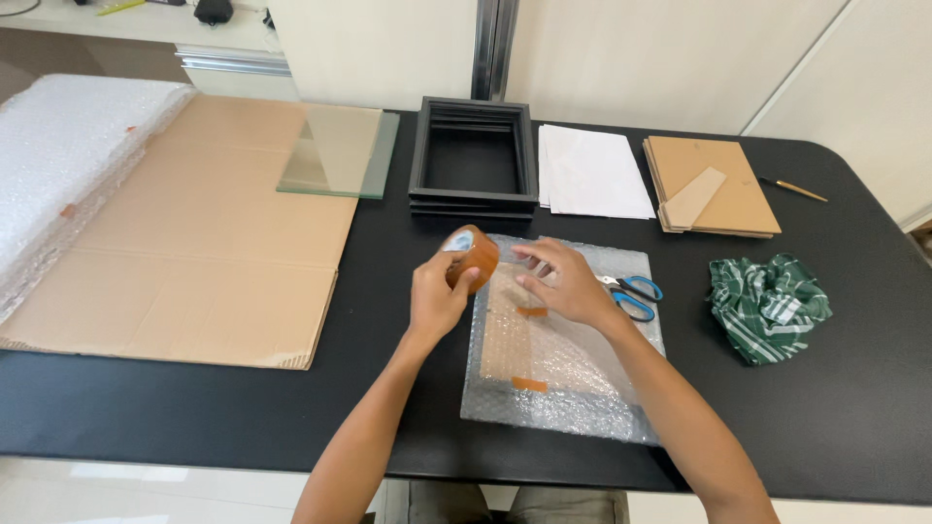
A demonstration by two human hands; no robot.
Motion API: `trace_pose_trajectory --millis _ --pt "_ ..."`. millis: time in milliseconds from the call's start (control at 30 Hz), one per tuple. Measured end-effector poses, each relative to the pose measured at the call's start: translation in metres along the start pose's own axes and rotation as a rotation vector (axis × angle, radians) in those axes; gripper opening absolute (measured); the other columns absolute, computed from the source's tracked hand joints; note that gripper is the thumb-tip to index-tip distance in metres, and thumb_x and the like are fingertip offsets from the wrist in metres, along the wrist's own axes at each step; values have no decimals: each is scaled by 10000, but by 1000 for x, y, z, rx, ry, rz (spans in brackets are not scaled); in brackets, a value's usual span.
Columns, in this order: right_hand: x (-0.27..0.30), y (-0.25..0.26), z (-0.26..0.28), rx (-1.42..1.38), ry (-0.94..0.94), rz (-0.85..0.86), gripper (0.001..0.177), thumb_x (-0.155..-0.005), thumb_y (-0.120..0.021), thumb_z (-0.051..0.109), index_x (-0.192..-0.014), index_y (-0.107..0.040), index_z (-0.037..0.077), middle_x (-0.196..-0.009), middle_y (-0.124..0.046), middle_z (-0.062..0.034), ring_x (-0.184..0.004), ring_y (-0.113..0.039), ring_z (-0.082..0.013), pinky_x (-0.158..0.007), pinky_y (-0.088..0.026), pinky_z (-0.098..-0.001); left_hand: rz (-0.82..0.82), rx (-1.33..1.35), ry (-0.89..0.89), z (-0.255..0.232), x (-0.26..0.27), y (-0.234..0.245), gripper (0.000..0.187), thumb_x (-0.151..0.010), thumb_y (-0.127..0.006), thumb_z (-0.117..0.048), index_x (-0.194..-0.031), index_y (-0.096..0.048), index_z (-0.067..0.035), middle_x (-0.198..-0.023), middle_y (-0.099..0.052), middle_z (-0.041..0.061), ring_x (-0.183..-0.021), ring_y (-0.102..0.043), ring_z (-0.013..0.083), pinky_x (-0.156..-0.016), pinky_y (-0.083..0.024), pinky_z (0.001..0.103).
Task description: The person tapes a sheet of bubble wrap around a piece of artwork using packing tape and scissors, then places it inside a black frame.
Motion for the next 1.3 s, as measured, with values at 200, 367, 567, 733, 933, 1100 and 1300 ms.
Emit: trace_pose_trajectory --millis 200,367,567,733,933,1100,1300 --pt "23 34 25 -39 178 -360 623 -844 -887 308 -1409 -696 131 -1252 -686 -79 -1074 -720 -275 -877 -634 -377 -33 615 207 -65 4 7 349 -874 -870 -259 -1135 -777 -46 -892 -770 147 -851 -757 274 -779 -596 419" --pt "45 55 33 223 310 -608 416 -863 -877 300 -1259 -797 198 -1232 -732 27 -1046 -730 -153 -861 -613 -274 -124 645 145 -86 2 7 306 -890 -870 -258 -1111 -790 -63 -853 -766 109 -815 -727 195 -764 -572 355" --pt "54 70 52 296 367 -747 260 -831 -901 148 -1087 -854 139 -997 -797 -36 -871 -767 -210 -748 -656 -308 -268 628 65 -98 0 0 340 -860 -901 -271 -1090 -785 -49 -825 -764 96 -770 -742 226 -730 -584 345" --pt "50 62 41 198 357 -759 192 -835 -901 152 -1019 -859 184 -953 -826 24 -841 -785 -175 -723 -650 -289 -306 649 80 -92 4 -3 316 -860 -899 -264 -1086 -796 -68 -819 -764 65 -764 -738 190 -733 -584 327" --pt "25 35 -15 -625 -57 -419 568 -821 -876 67 -1318 -615 -18 -993 -790 -151 -893 -799 -236 -815 -664 -341 -267 688 61 -91 8 3 330 -840 -905 -252 -1089 -795 -66 -868 -771 74 -811 -766 227 -751 -603 338" --pt "20 22 -25 -718 -124 -240 556 -854 -848 68 -1362 -639 -16 -966 -818 -151 -822 -784 -155 -781 -655 -318 -221 597 -23 -102 3 22 504 -818 -921 -322 -1192 -709 -59 -1007 -718 68 -959 -764 261 -839 -640 327" --pt "22 16 -28 -699 -182 -228 578 -838 -865 70 -1371 -644 34 -972 -818 -166 -805 -795 -176 -790 -660 -316 -221 267 -318 -121 6 29 465 -918 -819 -222 -1342 -712 -63 -1106 -697 126 -971 -761 320 -822 -659 398"
Point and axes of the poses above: each hand's wrist, its own x-axis away from the middle knuckle, its own y-axis out of the back of the hand, z = x × y, the point moved 9 cm from there along -x, towards the middle knuckle
